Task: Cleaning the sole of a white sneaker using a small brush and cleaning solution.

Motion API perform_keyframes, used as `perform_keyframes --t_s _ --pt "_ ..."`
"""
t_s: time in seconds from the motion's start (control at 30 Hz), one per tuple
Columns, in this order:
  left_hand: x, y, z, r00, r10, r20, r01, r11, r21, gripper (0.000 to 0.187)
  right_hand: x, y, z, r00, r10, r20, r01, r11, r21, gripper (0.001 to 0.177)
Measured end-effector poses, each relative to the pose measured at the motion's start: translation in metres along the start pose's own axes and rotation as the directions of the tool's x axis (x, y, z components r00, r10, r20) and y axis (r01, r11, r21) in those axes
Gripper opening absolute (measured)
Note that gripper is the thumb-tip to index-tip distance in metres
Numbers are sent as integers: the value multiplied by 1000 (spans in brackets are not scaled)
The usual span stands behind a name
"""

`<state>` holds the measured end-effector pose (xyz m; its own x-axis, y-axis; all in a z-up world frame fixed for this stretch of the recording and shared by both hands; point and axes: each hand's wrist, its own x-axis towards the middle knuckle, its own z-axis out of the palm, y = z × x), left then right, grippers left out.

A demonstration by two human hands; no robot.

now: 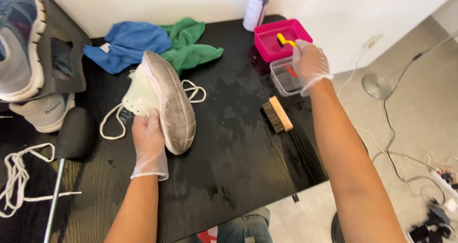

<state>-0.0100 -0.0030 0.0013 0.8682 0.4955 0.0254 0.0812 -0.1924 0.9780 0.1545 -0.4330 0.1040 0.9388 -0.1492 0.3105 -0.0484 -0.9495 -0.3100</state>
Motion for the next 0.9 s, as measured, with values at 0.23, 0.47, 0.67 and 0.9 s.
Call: perform_keyframes --t_s 0.23,0.47,0.67,0.9 --pt "-4 8 -1 999 -33 33 32 999 29 49 26 30 41 998 14 56 -12 999 -31 37" --pt "-11 25 1 998 -50 30 50 999 -11 48 26 31 39 996 39 79 -42 998 37 37" --pt "-6 15 3 998 -70 -2 70 996 -56 44 -23 -15 -18 979 -87 -186 145 936 320 31" --pt "-12 38 7 999 -28 -28 23 987 -161 41 -88 -34 -30 857 191 478 -507 148 849 10"
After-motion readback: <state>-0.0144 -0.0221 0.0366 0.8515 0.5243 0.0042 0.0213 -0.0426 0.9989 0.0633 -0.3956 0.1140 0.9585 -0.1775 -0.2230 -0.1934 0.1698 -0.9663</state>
